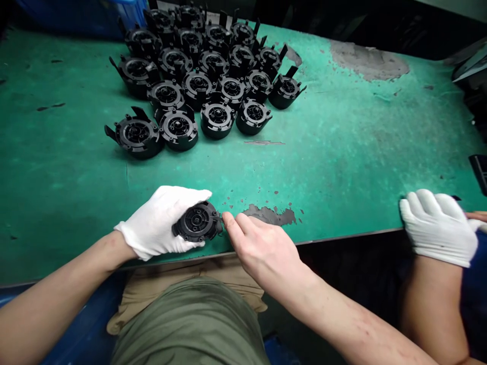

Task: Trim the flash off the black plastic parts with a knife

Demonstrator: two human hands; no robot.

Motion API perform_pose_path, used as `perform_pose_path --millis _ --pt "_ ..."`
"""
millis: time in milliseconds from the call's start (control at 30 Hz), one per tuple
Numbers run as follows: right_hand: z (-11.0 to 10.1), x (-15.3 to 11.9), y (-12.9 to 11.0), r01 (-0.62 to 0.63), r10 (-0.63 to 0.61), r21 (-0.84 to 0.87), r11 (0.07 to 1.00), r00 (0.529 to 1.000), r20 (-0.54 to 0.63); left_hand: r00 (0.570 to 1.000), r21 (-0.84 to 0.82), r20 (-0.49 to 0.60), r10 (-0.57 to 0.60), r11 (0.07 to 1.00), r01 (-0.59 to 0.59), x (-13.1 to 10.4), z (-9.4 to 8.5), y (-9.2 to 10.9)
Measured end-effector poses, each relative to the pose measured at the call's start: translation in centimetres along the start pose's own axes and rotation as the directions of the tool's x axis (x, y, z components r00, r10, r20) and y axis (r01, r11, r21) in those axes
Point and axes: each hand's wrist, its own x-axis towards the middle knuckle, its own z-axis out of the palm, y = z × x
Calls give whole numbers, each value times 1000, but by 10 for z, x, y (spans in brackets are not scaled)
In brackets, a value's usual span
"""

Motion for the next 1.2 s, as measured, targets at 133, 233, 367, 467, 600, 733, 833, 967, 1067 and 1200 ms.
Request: perform_pose_path --millis 133,233,367,467,600,733,833,967,1067,1200 --pt "-3 0 -4 21 -21 0 1000 1000 -10 1000 2 4 -1 1000 1 0 1 -1" --pt "-5 0 -5 26 -26 -22 999 1000 12 1000 -1 2 -3 1000 3 0 2 -1" --pt "-5 0 -4 39 -38 -41 998 999 37 1000 -24 -6 -13 1000 13 -1 3 -1" --pt "-5 0 -5 42 -41 -29 999 998 42 1000 -31 -17 -9 999 8 -1 3 -1" --pt "-4 -1 -5 49 -49 -8 999 998 36 999 -33 -32 1 999 -2 0 2 -1" --pt "-2 -2 -1 78 -79 26 997 997 21 1000 -33 -26 5 999 -6 0 2 -2" --pt "1 -3 5 97 -98 42 994 995 20 1000 -34 -26 13 999 -14 0 2 -3" --pt "5 -2 10 62 -63 45 997 998 15 1000 -29 -16 -1 1000 1 -2 3 -3" --pt "4 0 12 -7 8 103 995 1000 -11 999 -9 -25 -29 1000 29 -3 4 -2" --pt "3 -4 15 -130 142 300 945 990 -19 995 -4 31 -95 995 95 -2 1 2"
